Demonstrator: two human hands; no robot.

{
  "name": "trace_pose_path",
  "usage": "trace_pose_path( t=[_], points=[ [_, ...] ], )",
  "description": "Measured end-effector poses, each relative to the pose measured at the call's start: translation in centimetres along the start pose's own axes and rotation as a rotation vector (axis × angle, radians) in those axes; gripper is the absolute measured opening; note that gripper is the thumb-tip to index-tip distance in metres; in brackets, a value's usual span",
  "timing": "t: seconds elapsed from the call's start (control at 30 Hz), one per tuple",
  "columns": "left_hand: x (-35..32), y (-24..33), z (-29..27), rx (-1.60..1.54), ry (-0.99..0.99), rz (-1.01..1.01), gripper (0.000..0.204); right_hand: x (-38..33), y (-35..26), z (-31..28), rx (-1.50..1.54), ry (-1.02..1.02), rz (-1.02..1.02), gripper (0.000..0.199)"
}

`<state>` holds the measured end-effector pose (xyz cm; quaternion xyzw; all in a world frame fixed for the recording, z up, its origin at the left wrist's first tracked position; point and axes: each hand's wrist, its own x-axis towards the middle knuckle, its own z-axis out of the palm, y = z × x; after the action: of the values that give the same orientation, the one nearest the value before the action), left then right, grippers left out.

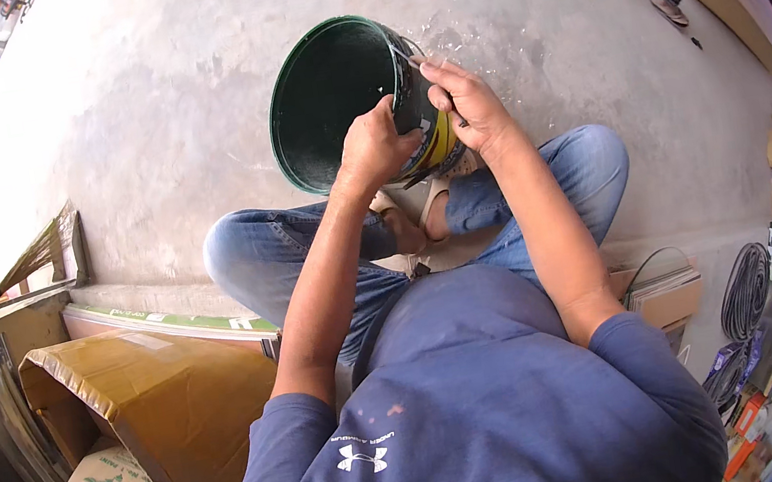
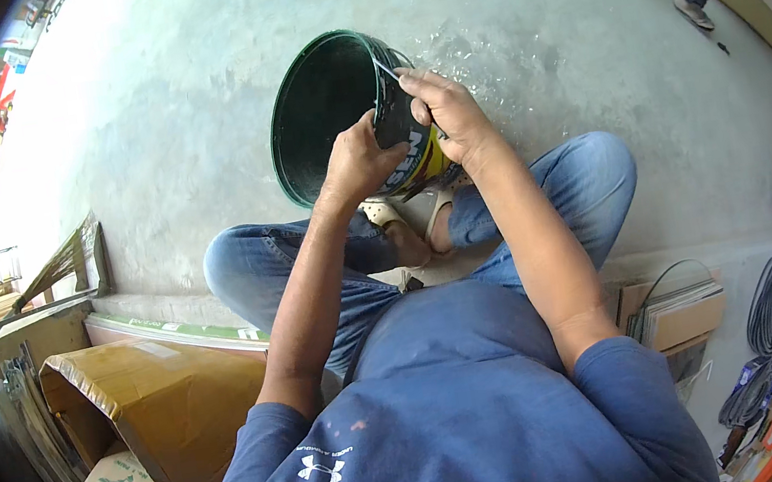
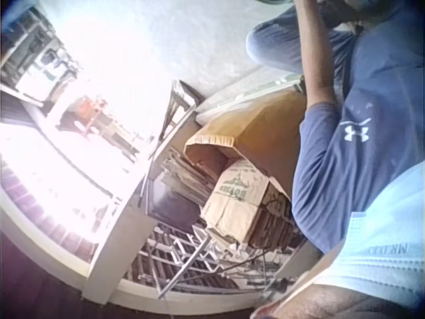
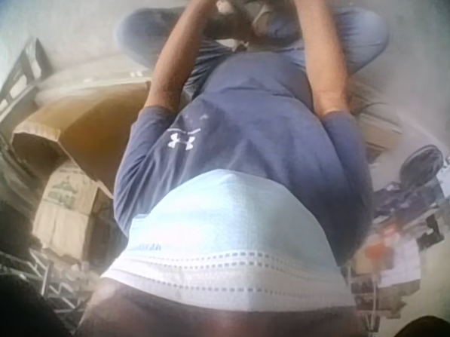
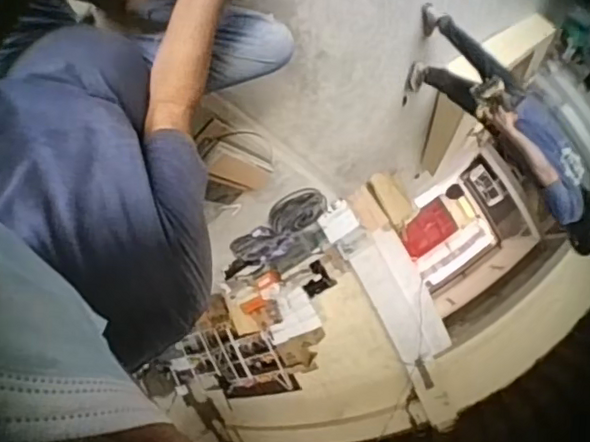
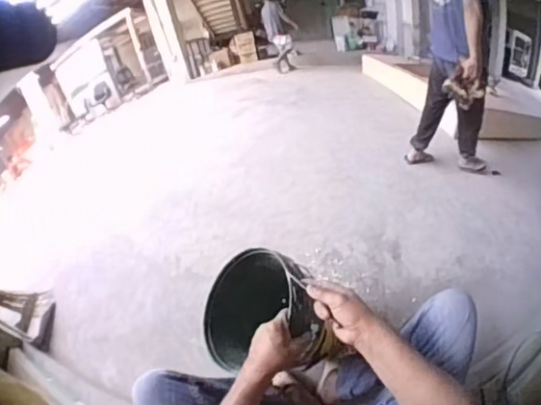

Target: Scraping residue from the rim of a plastic bucket using a utility knife while sitting on the floor.

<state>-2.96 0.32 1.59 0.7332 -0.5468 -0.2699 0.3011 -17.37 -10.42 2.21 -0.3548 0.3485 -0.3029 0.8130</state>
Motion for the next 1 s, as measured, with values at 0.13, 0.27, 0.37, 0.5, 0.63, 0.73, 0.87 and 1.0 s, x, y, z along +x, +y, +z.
trace_pose_path(
  t=[0.13, 0.27, 0.37, 0.5, 0.63, 0.73, 0.87, 1.0],
  points=[
    [0.4, 0.0, -0.9, -0.058, -0.02, -0.061, 0.042, -2.3, -1.0, 0.9, -0.537, -0.011, -0.057, 0.04],
    [1.3, -0.9, -1.1, -0.107, 0.06, -0.091, 0.041, -4.0, 0.5, 2.5, -0.797, 0.017, -0.183, 0.044],
    [1.0, -0.9, -0.6, -0.111, 0.078, -0.076, 0.04, -3.7, -0.9, 2.6, -0.9, 0.025, -0.177, 0.042],
    [0.7, -2.0, -0.2, -0.131, 0.121, -0.077, 0.04, -1.7, -0.9, 2.5, -0.798, 0.023, -0.033, 0.041],
    [0.6, -1.6, -0.4, -0.156, 0.159, -0.068, 0.039, -1.5, 0.3, 2.9, -0.759, 0.021, -0.104, 0.041],
    [0.4, -2.0, -0.6, -0.222, 0.198, -0.044, 0.037, -3.4, 0.9, 4.2, -0.914, 0.045, -0.293, 0.04],
    [0.7, -1.9, -0.4, -0.265, 0.209, -0.056, 0.036, -3.5, 1.2, 4.2, -0.941, 0.05, -0.307, 0.039],
    [0.2, -0.6, 1.0, -0.08, 0.116, -0.046, 0.043, 0.0, -0.1, 3.0, -0.979, 0.181, -0.349, 0.042]
  ],
)
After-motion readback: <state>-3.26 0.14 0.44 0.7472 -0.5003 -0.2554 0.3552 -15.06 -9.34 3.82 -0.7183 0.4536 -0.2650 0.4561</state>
